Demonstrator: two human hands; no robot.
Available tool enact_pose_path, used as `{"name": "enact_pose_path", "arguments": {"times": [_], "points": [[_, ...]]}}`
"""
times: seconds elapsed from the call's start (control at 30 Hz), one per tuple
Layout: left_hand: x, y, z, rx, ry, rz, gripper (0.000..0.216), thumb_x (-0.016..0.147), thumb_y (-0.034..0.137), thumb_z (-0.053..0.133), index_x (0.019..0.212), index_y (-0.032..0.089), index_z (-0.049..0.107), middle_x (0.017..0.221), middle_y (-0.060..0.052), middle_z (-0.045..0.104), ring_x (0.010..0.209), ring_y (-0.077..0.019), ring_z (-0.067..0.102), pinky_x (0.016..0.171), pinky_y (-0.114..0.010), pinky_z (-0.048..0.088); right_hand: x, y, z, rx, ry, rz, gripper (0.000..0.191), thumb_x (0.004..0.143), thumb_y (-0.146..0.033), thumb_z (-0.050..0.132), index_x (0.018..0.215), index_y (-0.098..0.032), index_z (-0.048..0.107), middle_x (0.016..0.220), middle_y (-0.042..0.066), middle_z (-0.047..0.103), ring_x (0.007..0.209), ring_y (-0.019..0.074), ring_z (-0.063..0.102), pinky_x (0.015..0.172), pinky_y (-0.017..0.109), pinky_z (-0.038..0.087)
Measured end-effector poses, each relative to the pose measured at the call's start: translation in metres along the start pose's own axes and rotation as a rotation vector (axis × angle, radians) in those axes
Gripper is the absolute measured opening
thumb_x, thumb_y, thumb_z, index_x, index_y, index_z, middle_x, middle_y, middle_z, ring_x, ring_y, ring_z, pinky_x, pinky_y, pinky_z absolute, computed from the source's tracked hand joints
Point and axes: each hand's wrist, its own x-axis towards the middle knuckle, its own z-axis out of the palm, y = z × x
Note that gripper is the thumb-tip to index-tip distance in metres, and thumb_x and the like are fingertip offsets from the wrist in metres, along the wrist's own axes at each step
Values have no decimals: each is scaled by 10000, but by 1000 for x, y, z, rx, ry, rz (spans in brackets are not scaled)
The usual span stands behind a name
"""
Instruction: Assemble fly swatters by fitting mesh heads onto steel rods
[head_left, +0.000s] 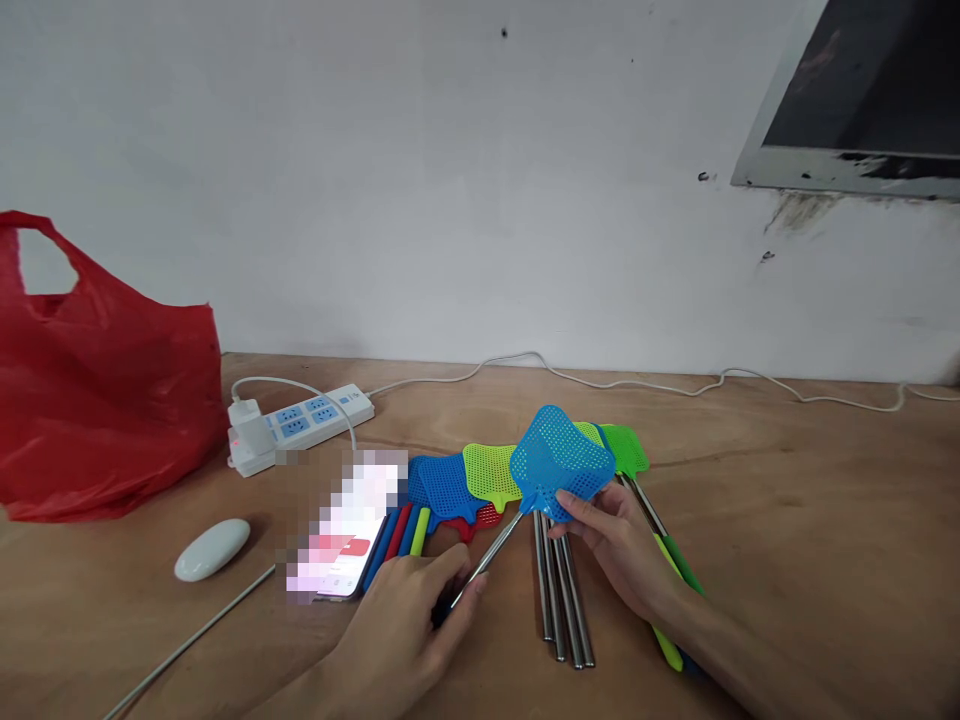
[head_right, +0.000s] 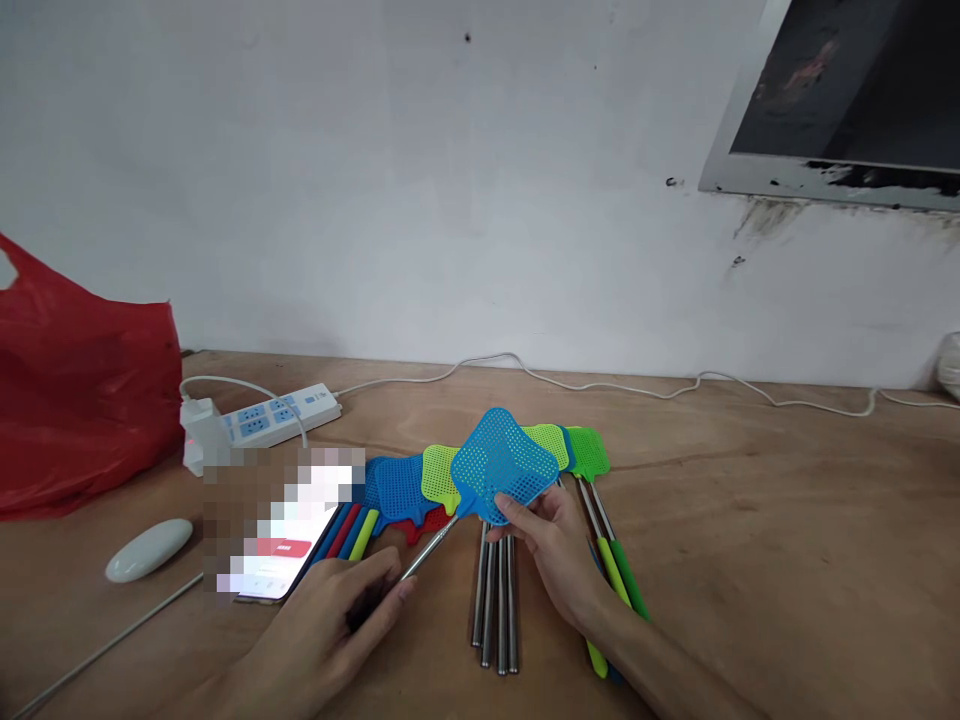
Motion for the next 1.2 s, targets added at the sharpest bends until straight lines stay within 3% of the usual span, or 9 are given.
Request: {"name": "enact_pose_path", "arguments": {"times": [0.4, 0.7, 1.0, 1.2], "points": [[-2, -1, 2, 4, 19, 67, 348, 1022, 348, 372, 701, 224, 425, 613, 31, 481, 511, -150, 479, 504, -278, 231, -6, 5, -4, -171, -43, -40, 278, 738, -414, 828, 825, -201, 672, 759, -13, 709, 620, 145, 637, 709, 311, 502], [-1, 0, 0, -8, 30, 93, 347, 1024, 331, 386, 702, 219, 452, 611, 32, 489, 521, -147, 502, 512, -269, 251, -8, 3, -4, -276, -71, -117, 266, 809, -445, 762, 787, -206, 647, 650, -7, 703, 632, 172, 646, 759, 326, 493], [1, 0, 1, -36, 69, 89, 363, 1027, 337, 388, 689, 214, 441, 599, 42, 468, 510, -133, 472, 509, -263, 242, -9, 3, -1, -241, -12, -106, 321, 738, -472, 814, 759, -197, 650, 660, 4, 712, 537, 156, 641, 658, 313, 520], [5, 2, -1, -173, 21, 21, 415, 1020, 422, 407, 662, 213, 394, 593, 61, 374, 535, -124, 384, 520, -256, 239, -19, 15, 14, -132, -11, -43, 395, 820, -566, 700, 750, -179, 667, 646, 13, 675, 472, 119, 576, 489, 256, 454]]}}
